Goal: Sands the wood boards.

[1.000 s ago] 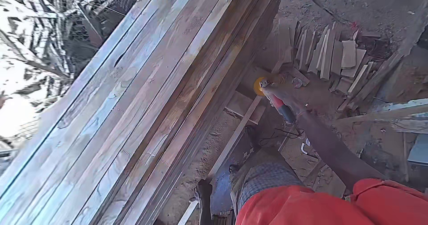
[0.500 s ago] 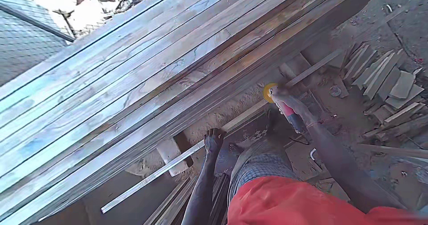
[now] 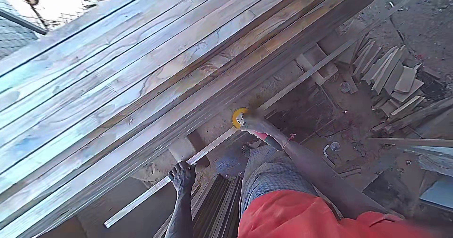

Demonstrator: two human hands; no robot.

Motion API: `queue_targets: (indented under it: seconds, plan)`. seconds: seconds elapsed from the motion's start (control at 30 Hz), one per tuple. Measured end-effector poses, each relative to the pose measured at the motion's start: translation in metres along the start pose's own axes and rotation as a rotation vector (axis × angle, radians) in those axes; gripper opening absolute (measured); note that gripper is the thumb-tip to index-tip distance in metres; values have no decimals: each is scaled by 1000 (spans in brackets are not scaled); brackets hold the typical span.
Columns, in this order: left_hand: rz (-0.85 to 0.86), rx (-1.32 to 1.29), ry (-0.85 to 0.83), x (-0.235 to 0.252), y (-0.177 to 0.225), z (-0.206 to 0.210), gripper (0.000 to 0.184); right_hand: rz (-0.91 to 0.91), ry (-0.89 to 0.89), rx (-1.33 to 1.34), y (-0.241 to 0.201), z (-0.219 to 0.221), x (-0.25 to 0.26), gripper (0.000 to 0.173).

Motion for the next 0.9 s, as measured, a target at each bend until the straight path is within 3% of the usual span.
queue_targets:
  seconds: [0.1,0.2,0.33,0.43,0.53,0.6,0.7,0.8,0.9]
  plan:
    - [-7,8,14,1,-1,-1,82,50,101,253,51,-51,-1,75]
    - [-19,27,2,-1,3,-4,79,100,242,501,100,-134,-17,63]
    - [-40,45,-3,0,15,-11,73,150,514,710,160,-245,-33,63]
    - [-62,20,-13,-2,55,-9,73,170,577,698,185,-283,-32,75]
    - [-21,-103,-44,-2,143,-12,80,167,526,596,168,-269,-29,75]
    - [74,-217,-58,-2,208,-20,70,164,446,559,147,-238,-19,73]
    - [210,-311,-67,1,246,-28,55,136,347,498,103,-170,-5,73]
    - [220,-316,-59,2,194,-24,56,102,266,463,59,-92,0,70]
    - [170,-283,-4,3,81,-12,56,88,212,406,16,-11,-1,68]
Point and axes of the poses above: each hand's wrist, its own x-axis towards the middle knuckle, its own z-axis out of the palm, y = z × x, the point moved 10 cm from there along x, towards the middle knuckle, and after that the axes turned 6 degrees about -x, right-handed, at the moved point
